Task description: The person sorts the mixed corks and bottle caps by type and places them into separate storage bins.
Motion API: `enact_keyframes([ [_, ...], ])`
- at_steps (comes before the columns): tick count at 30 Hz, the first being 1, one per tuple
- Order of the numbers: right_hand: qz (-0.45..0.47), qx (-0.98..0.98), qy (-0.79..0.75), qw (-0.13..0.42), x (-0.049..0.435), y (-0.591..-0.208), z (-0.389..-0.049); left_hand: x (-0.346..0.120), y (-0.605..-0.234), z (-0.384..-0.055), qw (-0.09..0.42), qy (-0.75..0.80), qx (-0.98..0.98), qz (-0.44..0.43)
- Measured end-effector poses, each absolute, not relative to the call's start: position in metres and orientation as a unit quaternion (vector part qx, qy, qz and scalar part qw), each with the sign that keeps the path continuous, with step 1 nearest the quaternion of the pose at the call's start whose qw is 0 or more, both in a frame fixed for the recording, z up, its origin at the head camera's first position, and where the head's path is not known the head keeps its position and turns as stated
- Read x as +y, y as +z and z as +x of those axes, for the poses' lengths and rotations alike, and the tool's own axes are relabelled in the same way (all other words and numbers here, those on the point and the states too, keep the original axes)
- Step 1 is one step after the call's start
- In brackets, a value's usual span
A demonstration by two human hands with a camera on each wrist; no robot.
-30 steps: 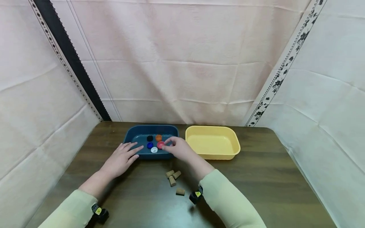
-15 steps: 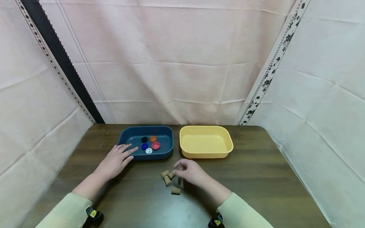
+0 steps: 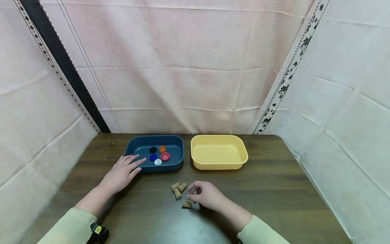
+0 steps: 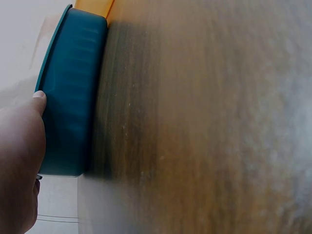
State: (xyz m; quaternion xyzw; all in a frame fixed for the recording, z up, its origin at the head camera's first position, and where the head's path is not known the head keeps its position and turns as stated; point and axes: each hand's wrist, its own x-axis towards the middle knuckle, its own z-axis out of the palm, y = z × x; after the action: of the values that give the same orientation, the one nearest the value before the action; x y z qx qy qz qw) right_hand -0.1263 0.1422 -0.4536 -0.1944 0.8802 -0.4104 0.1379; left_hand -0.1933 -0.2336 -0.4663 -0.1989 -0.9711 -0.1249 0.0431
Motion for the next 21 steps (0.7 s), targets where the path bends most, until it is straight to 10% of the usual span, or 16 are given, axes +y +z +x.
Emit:
enact_keyframes([
  [21, -0.266, 0.929, -0.235, 0.103, 0.127, -0.466, -0.112, -0.234, -0.465, -0.195, 0.032, -0.125, -0.972, -0.196],
])
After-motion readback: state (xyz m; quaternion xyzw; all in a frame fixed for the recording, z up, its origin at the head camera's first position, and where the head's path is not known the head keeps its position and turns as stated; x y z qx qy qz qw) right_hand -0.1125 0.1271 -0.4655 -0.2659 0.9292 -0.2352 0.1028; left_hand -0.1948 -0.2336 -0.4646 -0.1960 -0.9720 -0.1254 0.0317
